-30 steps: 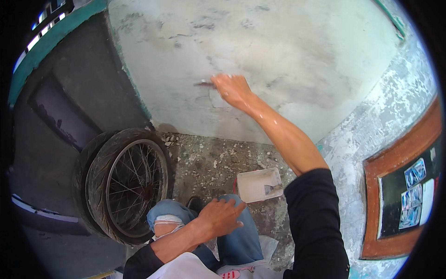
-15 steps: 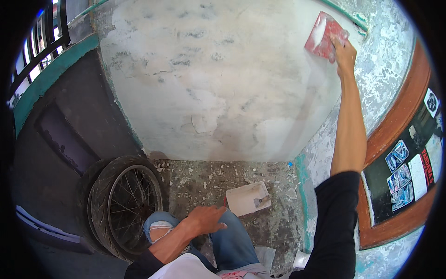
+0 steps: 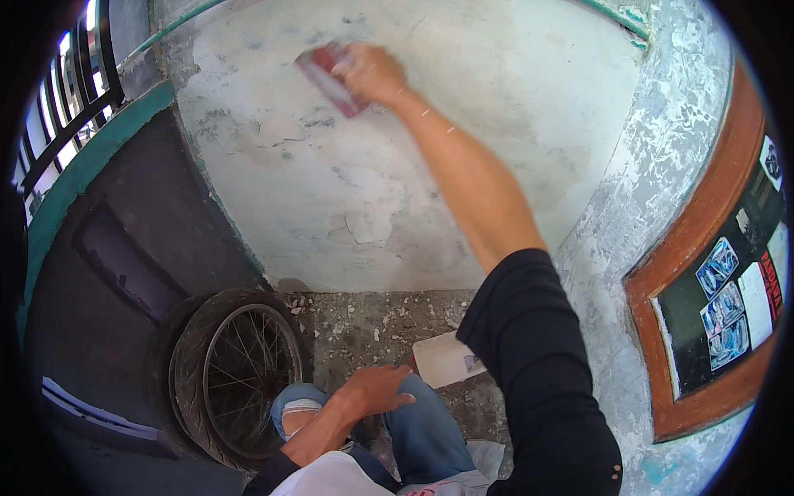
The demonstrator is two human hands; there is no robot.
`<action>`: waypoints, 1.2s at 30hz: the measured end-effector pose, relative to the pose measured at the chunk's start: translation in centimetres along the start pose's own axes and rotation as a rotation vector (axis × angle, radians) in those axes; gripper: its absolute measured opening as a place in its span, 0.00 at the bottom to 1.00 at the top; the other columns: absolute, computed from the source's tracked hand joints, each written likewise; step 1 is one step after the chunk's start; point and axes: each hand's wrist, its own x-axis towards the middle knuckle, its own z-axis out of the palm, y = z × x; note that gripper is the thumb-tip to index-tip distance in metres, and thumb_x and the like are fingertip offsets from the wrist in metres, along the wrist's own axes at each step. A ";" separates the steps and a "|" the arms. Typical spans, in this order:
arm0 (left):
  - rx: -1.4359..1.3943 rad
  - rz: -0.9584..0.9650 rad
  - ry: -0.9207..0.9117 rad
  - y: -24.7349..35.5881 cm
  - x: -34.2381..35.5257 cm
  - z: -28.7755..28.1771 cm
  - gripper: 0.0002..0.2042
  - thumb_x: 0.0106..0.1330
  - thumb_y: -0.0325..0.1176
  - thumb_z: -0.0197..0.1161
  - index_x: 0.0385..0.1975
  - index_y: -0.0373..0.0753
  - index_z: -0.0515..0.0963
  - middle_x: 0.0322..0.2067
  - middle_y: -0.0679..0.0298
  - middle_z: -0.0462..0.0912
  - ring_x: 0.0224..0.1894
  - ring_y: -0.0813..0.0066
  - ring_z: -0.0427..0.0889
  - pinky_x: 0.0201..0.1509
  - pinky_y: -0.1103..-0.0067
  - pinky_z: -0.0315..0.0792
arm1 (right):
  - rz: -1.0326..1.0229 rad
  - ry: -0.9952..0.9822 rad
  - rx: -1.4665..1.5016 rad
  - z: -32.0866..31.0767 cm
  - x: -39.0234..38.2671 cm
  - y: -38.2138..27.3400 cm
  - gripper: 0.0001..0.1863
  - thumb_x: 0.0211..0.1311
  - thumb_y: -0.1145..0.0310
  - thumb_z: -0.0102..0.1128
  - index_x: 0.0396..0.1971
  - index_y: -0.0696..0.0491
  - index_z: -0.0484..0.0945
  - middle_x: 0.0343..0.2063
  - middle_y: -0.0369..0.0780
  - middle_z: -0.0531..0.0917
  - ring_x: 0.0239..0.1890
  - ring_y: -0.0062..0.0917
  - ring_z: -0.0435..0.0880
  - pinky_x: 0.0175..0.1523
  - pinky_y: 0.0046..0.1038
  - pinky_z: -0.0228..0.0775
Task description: The person mixes putty from a container with a putty knife, then applies the putty to a damaged wall with the knife to patch it.
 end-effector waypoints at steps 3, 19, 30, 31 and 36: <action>-0.050 -0.022 0.043 -1.5 -0.4 0.2 0.31 0.69 0.53 0.63 0.64 0.37 0.71 0.52 0.44 0.82 0.55 0.45 0.82 0.59 0.57 0.76 | -0.035 0.091 0.012 -6.9 2.8 4.9 0.25 0.61 0.48 0.71 0.44 0.57 0.86 0.37 0.46 0.90 0.39 0.34 0.88 0.49 0.34 0.78; 0.007 -0.017 -0.007 -1.1 -0.3 -0.6 0.33 0.70 0.57 0.61 0.65 0.38 0.70 0.54 0.43 0.81 0.58 0.44 0.81 0.60 0.56 0.76 | 0.669 0.581 -0.726 -36.3 -11.2 24.3 0.21 0.68 0.51 0.59 0.49 0.51 0.82 0.49 0.52 0.86 0.53 0.53 0.84 0.58 0.50 0.75; 0.004 -0.047 0.002 -1.4 -0.1 -0.8 0.34 0.70 0.57 0.61 0.66 0.37 0.70 0.55 0.45 0.82 0.57 0.45 0.81 0.60 0.57 0.76 | -0.285 0.574 -0.457 -16.4 -2.8 11.0 0.13 0.63 0.62 0.54 0.41 0.53 0.79 0.37 0.49 0.85 0.41 0.54 0.83 0.45 0.51 0.75; 0.014 -0.055 -0.011 -1.9 -0.2 -0.5 0.34 0.70 0.58 0.61 0.66 0.37 0.70 0.55 0.44 0.82 0.57 0.44 0.82 0.60 0.57 0.76 | -0.088 0.405 -0.444 -15.3 -3.9 6.0 0.11 0.63 0.63 0.55 0.40 0.52 0.78 0.37 0.49 0.84 0.41 0.54 0.81 0.45 0.50 0.75; 0.008 -0.023 -0.008 0.0 -0.1 -1.0 0.34 0.70 0.57 0.61 0.66 0.38 0.69 0.53 0.43 0.82 0.56 0.43 0.82 0.59 0.57 0.77 | -0.232 0.626 -0.559 -20.6 -6.9 12.3 0.12 0.67 0.66 0.51 0.46 0.51 0.79 0.36 0.45 0.86 0.32 0.50 0.85 0.36 0.54 0.76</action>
